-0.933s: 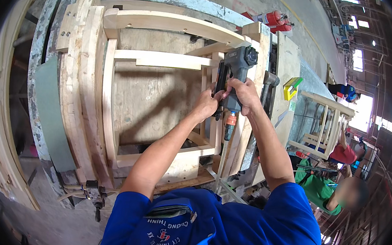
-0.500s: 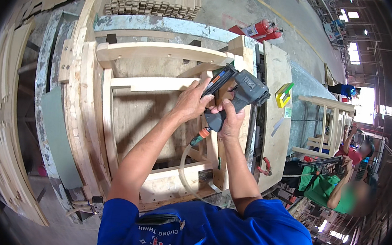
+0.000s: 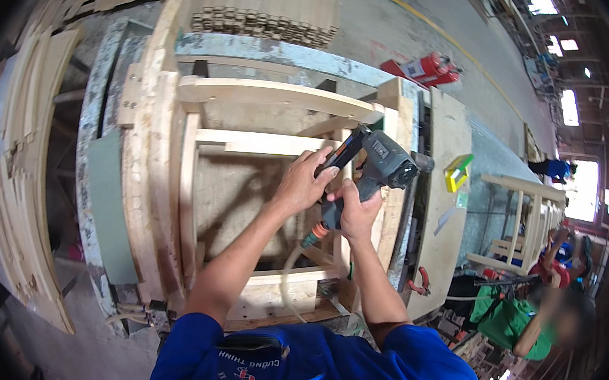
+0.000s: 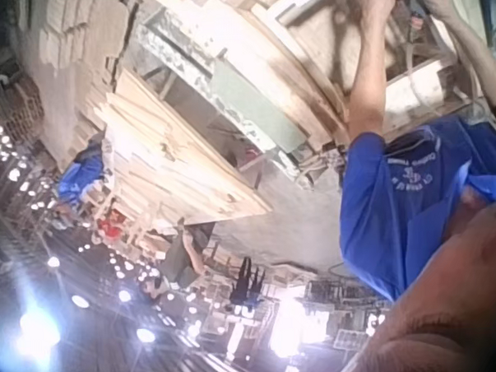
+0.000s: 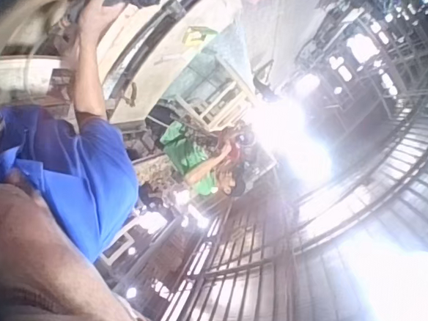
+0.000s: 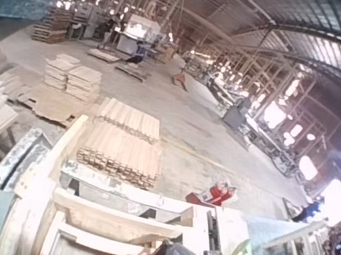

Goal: The person assembles wooden chair frames on a workbench in a factory. They position wooden parts, use a nail gun to fasten joints, and hand off completed frames to a coworker.

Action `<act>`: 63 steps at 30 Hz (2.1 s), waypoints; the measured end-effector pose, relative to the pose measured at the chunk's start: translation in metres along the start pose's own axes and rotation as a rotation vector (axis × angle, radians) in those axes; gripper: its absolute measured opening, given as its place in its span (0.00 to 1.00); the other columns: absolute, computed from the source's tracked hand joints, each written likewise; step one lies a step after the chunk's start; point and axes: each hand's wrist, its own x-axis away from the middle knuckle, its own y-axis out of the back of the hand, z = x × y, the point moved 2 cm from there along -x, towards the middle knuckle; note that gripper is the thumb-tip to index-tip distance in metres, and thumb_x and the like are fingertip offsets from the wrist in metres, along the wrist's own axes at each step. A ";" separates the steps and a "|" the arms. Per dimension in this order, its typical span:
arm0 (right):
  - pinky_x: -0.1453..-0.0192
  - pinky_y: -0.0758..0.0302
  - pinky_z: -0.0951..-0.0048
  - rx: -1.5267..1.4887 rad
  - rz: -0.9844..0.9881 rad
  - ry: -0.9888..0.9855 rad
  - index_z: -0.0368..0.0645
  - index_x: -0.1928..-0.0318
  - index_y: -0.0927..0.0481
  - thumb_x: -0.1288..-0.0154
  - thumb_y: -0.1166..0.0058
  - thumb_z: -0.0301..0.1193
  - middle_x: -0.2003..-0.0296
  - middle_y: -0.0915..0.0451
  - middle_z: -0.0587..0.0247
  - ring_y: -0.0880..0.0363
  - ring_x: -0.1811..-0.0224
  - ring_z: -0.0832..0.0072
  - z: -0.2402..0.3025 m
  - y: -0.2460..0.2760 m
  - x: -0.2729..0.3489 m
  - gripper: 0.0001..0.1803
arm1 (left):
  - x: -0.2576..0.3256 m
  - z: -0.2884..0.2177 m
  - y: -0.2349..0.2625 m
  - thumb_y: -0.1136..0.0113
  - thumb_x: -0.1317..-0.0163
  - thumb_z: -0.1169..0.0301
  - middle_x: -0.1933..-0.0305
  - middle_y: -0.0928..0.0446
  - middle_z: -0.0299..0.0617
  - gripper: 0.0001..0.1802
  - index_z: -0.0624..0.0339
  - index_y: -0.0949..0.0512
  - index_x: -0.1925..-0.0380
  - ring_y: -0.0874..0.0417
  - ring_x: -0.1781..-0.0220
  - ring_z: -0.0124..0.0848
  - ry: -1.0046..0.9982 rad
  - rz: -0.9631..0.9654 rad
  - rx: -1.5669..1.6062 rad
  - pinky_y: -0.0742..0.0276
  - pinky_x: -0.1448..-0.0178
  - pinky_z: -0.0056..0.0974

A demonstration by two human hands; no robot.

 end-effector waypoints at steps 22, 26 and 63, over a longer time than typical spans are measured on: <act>0.68 0.19 0.52 1.270 0.905 0.931 0.36 0.38 0.33 0.46 0.34 0.28 0.69 0.16 0.47 0.14 0.70 0.48 0.047 -0.189 -0.020 0.35 | 0.090 -0.025 0.184 0.38 0.28 0.52 0.42 0.18 0.41 0.28 0.57 0.24 0.37 0.18 0.40 0.33 0.019 -0.560 1.197 0.27 0.34 0.45; 0.64 0.18 0.54 1.047 0.870 0.677 0.37 0.43 0.29 0.41 0.35 0.31 0.70 0.16 0.46 0.14 0.69 0.45 0.048 -0.176 -0.016 0.28 | 0.099 -0.018 0.175 0.49 0.23 0.44 0.34 0.21 0.42 0.33 0.56 0.27 0.31 0.22 0.33 0.35 0.079 -0.568 1.216 0.29 0.30 0.46; 0.56 0.11 0.49 -0.642 0.633 -1.612 0.26 0.40 0.30 0.14 0.66 0.51 0.68 0.19 0.51 0.14 0.71 0.62 -0.086 -0.083 0.101 0.33 | 0.300 0.003 0.062 0.51 0.18 0.58 0.46 0.18 0.44 0.21 0.62 0.28 0.37 0.12 0.48 0.34 0.777 -0.433 1.413 0.10 0.45 0.44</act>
